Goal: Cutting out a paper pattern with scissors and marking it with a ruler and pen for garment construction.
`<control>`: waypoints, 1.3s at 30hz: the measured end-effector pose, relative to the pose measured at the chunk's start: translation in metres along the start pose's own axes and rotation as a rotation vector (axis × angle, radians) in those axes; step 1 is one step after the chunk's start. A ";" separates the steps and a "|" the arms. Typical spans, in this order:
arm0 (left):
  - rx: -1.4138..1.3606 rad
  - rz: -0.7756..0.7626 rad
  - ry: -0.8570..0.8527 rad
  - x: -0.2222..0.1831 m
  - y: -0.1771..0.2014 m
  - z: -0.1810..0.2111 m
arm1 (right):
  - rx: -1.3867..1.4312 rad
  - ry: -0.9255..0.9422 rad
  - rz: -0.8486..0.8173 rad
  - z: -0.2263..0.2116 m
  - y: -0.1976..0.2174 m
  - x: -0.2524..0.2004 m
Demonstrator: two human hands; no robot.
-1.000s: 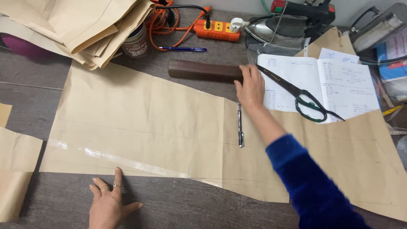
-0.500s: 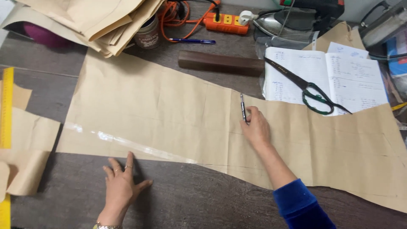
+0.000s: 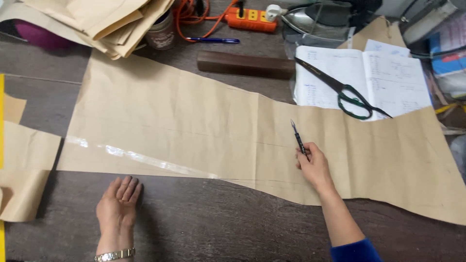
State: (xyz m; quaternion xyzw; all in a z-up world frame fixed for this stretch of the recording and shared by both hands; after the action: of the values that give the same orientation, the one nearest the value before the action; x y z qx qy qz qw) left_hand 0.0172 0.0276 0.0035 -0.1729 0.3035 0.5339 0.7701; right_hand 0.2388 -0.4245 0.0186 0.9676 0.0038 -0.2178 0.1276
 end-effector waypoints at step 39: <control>0.333 -0.086 -0.422 0.041 0.022 0.021 | 0.315 0.003 -0.023 0.009 0.011 -0.053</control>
State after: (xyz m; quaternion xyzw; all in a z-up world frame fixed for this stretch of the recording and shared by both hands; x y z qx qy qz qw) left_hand 0.0124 0.0777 -0.0056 0.0581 0.2123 0.4677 0.8560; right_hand 0.1881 -0.4345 0.0361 0.9759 -0.0193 -0.2155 -0.0283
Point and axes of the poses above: each hand's wrist, its own x-axis towards the middle knuckle, its own y-axis out of the back of the hand, z = x × y, the point moved 4 cm from there along x, towards the middle knuckle, and after that the axes turned 14 degrees about x, right-handed, at the moved point
